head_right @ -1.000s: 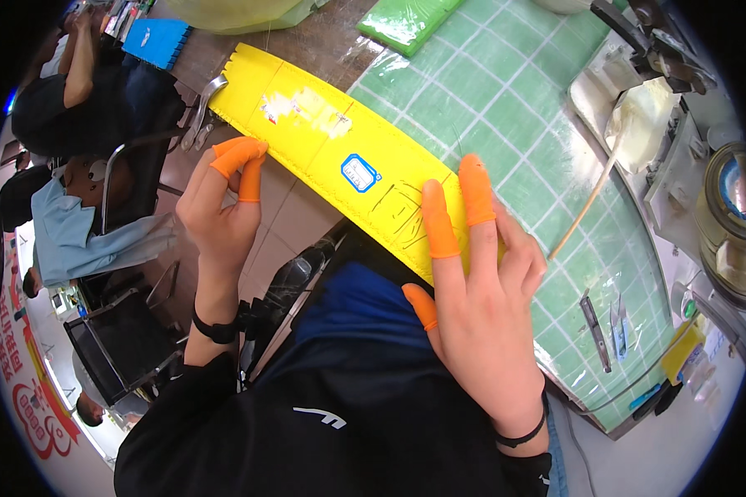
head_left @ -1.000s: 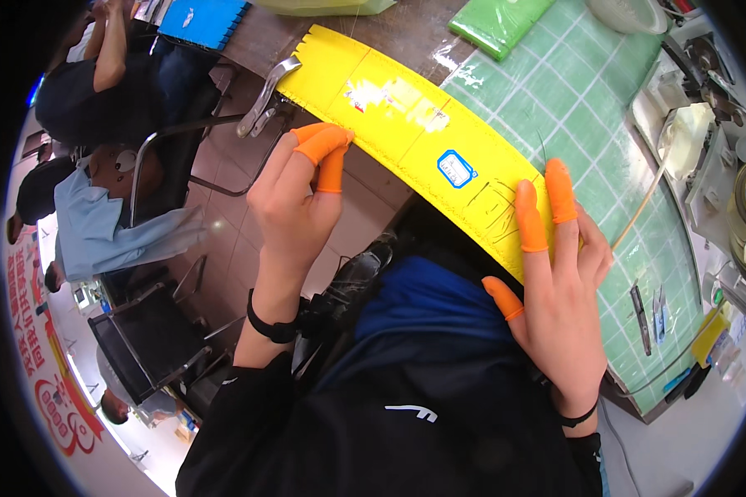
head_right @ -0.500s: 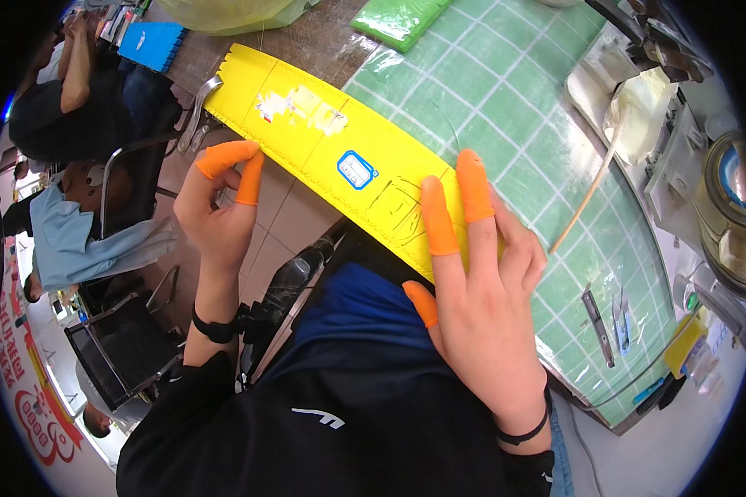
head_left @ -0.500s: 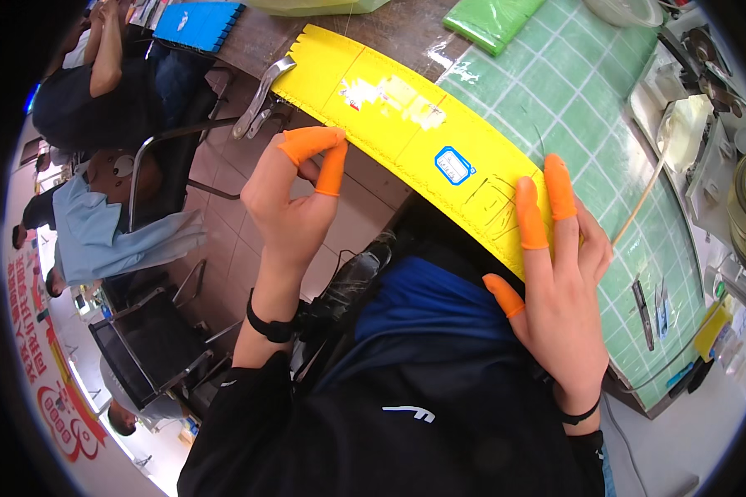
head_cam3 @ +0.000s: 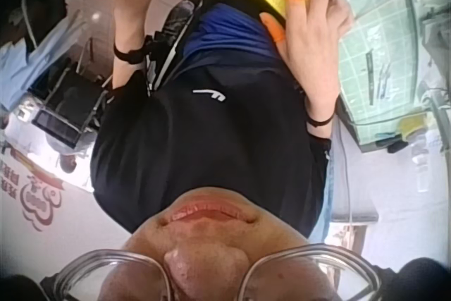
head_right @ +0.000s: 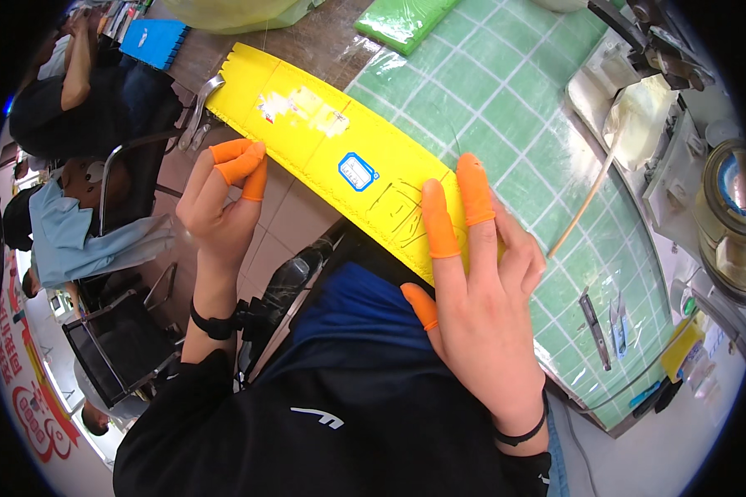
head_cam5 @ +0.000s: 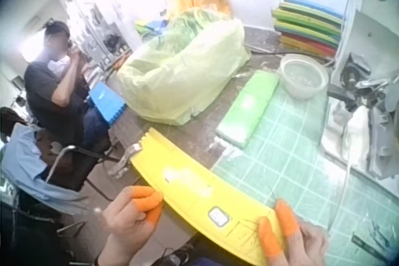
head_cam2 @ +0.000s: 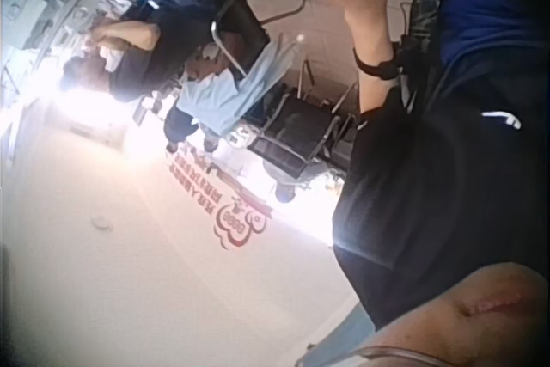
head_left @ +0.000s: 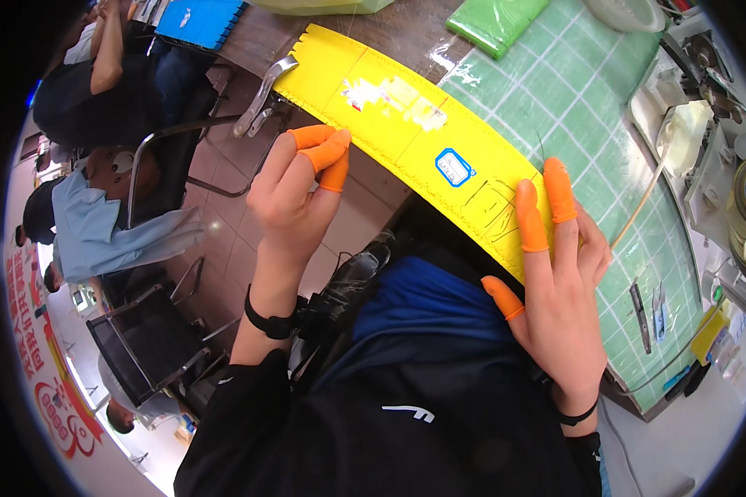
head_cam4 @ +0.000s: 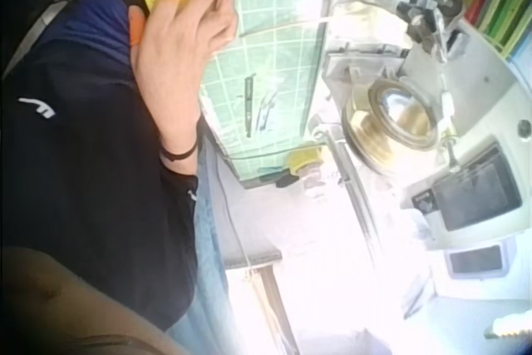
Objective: The person is assembling small mechanical or electronic parts using various hand tools and a machine at a workstation.
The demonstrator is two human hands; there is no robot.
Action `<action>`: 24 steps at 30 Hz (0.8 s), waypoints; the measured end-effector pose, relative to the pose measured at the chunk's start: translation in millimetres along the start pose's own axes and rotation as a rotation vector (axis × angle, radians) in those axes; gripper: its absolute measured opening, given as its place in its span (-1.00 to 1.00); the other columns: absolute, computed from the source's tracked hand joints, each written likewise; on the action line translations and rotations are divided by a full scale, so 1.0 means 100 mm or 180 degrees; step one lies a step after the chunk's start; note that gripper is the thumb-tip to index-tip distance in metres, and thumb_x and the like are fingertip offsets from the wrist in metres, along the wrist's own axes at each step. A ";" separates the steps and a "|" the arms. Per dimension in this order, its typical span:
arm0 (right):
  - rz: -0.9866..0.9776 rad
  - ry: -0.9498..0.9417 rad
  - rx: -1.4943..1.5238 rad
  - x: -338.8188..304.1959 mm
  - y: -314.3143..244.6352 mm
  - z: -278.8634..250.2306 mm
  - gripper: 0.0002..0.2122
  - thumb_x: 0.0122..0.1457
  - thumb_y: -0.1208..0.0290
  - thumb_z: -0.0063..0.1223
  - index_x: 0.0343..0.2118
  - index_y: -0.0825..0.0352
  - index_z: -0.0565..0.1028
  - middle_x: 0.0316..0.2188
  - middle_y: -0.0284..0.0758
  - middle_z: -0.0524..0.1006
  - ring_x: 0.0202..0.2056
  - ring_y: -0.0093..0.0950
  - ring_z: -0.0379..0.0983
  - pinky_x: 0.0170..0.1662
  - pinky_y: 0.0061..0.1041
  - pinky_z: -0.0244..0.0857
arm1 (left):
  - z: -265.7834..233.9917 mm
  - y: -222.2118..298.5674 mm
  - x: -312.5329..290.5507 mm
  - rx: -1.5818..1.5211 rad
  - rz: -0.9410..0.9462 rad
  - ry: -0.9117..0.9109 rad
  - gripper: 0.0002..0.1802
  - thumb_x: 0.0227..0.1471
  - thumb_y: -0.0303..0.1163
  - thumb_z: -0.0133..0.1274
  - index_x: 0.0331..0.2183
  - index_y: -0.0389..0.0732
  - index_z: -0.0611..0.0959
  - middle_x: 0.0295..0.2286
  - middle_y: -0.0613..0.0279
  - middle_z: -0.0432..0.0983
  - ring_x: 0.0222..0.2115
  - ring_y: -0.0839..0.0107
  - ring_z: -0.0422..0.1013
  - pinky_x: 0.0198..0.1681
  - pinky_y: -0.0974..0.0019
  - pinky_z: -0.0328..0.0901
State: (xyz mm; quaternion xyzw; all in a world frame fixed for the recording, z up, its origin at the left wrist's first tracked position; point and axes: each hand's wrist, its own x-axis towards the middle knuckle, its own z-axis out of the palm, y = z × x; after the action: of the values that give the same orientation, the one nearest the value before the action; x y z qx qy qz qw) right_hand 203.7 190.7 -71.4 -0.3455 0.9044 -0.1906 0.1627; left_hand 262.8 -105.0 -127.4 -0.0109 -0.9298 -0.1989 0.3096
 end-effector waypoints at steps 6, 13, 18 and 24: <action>0.0001 0.0014 0.0030 0.00 -0.01 -0.01 -0.13 -0.04 0.45 0.38 0.40 0.29 0.21 0.45 -0.03 0.03 0.25 -0.03 0.18 0.27 -0.07 0.00 | -0.09 0.06 0.00 0.0018 -0.0415 -0.0116 -0.68 -0.09 -0.70 0.37 -0.21 -0.30 0.77 -0.27 0.14 0.61 -0.44 0.49 0.50 -0.38 0.54 0.37; 0.0003 0.0022 0.0061 0.01 -0.02 -0.02 -0.13 -0.05 0.45 0.39 0.39 0.29 0.22 0.45 -0.03 0.03 0.25 -0.04 0.18 0.28 -0.07 0.00 | -0.08 -0.06 -0.02 0.0158 -0.0081 -0.0021 -0.63 -0.11 -0.68 0.38 -0.17 -0.27 0.76 -0.28 0.19 0.57 -0.53 0.55 0.42 -0.44 0.55 0.30; 0.0026 0.0007 0.0041 0.02 -0.03 -0.03 -0.14 -0.04 0.45 0.39 0.39 0.29 0.23 0.45 -0.03 0.04 0.26 -0.03 0.17 0.28 -0.08 -0.01 | -0.11 -0.01 0.02 0.0035 -0.0265 -0.0038 -0.68 -0.10 -0.70 0.36 -0.22 -0.30 0.72 -0.30 0.18 0.57 -0.55 0.54 0.41 -0.46 0.53 0.27; 0.0024 -0.0016 0.0045 0.03 -0.02 -0.03 -0.15 -0.03 0.43 0.39 0.39 0.28 0.24 0.45 -0.03 0.04 0.27 -0.04 0.16 0.28 -0.08 -0.03 | -0.08 0.00 0.05 0.0025 -0.0364 -0.0145 -0.64 -0.10 -0.72 0.33 -0.19 -0.32 0.69 -0.31 0.15 0.58 -0.56 0.56 0.44 -0.44 0.54 0.31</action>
State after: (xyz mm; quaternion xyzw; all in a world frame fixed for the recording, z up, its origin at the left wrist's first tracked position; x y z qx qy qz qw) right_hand 201.3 187.9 -68.9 -0.3414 0.9039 -0.1954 0.1682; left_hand 264.0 -108.3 -118.4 0.0389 -0.9365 -0.2123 0.2765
